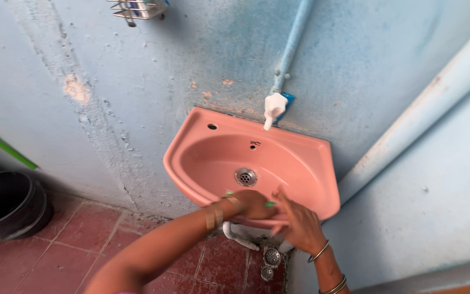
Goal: The person scrubs a pink wall-mounted sink with a green sponge, repeatedly wiping the basin, rim, and drain area. The person uses both hands to scrub different sections of the sink surface throughout the clip.
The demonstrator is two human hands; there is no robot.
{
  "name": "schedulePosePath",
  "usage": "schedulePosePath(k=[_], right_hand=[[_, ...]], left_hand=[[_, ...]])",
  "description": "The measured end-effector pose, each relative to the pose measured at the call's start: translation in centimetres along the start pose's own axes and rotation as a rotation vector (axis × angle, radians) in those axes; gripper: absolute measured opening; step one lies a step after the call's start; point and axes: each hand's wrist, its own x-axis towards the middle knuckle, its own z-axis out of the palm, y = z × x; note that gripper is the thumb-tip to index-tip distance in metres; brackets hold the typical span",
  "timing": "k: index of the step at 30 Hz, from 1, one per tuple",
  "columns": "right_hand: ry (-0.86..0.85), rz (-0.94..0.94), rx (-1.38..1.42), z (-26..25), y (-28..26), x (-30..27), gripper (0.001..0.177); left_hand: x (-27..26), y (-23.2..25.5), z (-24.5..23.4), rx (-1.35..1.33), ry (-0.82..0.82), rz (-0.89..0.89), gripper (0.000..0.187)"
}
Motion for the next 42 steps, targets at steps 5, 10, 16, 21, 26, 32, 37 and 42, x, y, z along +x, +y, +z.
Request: schedulePosePath(k=[5,10,16,21,26,32,37,42], right_hand=[[-0.051,0.216,-0.261,0.1,4.8,0.2,0.095],[-0.220,0.443,-0.300,0.1,5.1,0.6,0.098],[-0.152,0.437,-0.247,-0.6,3.8,1.1,0.095],[-0.096,0.460,-0.170,-0.9,3.0,0.9,0.094],[-0.113,0.481,-0.185,-0.9,3.0,1.0,0.096],[0.262,0.412,-0.217,0.4,3.7,1.0,0.092],[0.580,0.489,-0.147,1.2,2.9,0.9,0.089],[0.528,0.532,-0.185,1.1,2.7,0.9,0.091]], left_hand=[[1.9,-1.7,-0.7,-0.019,0.025,0.035,0.068],[-2.4,-11.8,-5.1,0.285,0.053,-0.184,0.061],[2.6,-8.5,-0.3,0.325,-0.091,0.090,0.058],[9.4,-2.2,1.9,0.119,-0.082,0.187,0.060],[7.8,-9.9,1.1,0.220,0.124,-0.202,0.058],[14.1,-10.5,7.9,0.242,0.077,-0.149,0.059],[22.2,-2.7,8.1,0.176,0.038,0.427,0.062],[21.2,-0.6,5.3,0.415,0.106,-0.099,0.077]])
